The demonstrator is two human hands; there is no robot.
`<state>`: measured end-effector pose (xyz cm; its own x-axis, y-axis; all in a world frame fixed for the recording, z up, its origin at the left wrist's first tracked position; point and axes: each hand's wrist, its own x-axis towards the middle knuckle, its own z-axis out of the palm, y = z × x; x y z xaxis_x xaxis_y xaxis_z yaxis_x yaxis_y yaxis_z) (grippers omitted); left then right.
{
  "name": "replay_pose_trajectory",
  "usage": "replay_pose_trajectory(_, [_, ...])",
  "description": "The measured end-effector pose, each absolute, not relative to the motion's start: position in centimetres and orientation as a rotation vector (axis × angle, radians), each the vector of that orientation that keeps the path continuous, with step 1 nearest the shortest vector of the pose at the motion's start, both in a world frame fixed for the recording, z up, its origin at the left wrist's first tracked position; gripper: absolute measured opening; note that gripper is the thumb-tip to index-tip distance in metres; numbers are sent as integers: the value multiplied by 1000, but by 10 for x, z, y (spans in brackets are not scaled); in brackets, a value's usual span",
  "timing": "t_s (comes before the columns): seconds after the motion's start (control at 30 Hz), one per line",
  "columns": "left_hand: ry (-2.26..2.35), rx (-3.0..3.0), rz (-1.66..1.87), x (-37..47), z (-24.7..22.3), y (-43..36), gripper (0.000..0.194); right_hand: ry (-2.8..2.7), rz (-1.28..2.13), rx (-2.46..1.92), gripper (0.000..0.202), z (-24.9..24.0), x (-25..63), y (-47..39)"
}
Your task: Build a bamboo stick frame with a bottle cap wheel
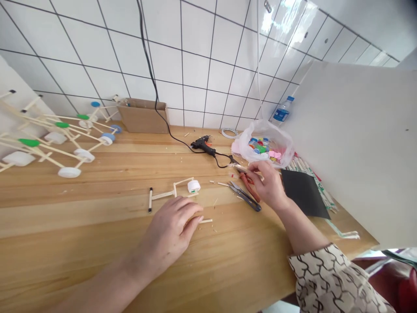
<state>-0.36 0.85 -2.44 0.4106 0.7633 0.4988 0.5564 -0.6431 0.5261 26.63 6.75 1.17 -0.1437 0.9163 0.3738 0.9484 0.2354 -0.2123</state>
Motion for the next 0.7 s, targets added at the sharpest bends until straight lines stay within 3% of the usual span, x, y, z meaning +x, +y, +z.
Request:
replay_pose_trajectory(0.07, [1195, 2159, 1164, -4, -17, 8, 9, -2114, -44, -1366, 8, 13, 247, 51])
replay_pose_trajectory(0.2, [1150, 1671, 1132, -2, -2, 6, 29, -2201, 121, -922, 11, 11, 212, 19])
replay_pose_trajectory(0.3, [1065, 1471, 1079, -2, 3, 6, 15, -2268, 201, -799, 13, 9, 196, 5])
replay_pose_trajectory(0.37, [1049, 1404, 1079, -4, 4, 7, 4, -2276, 230, -790, 11, 9, 192, 2])
replay_pose_trajectory(0.5, [984, 1166, 1319, -12, 8, 15, 7, -2306, 317, -919, 9, 14, 195, 6])
replay_pose_trajectory(0.7, [898, 866, 1561, -19, 18, 26, 6, -2398, 684, -1195, 24, 10, 203, 11])
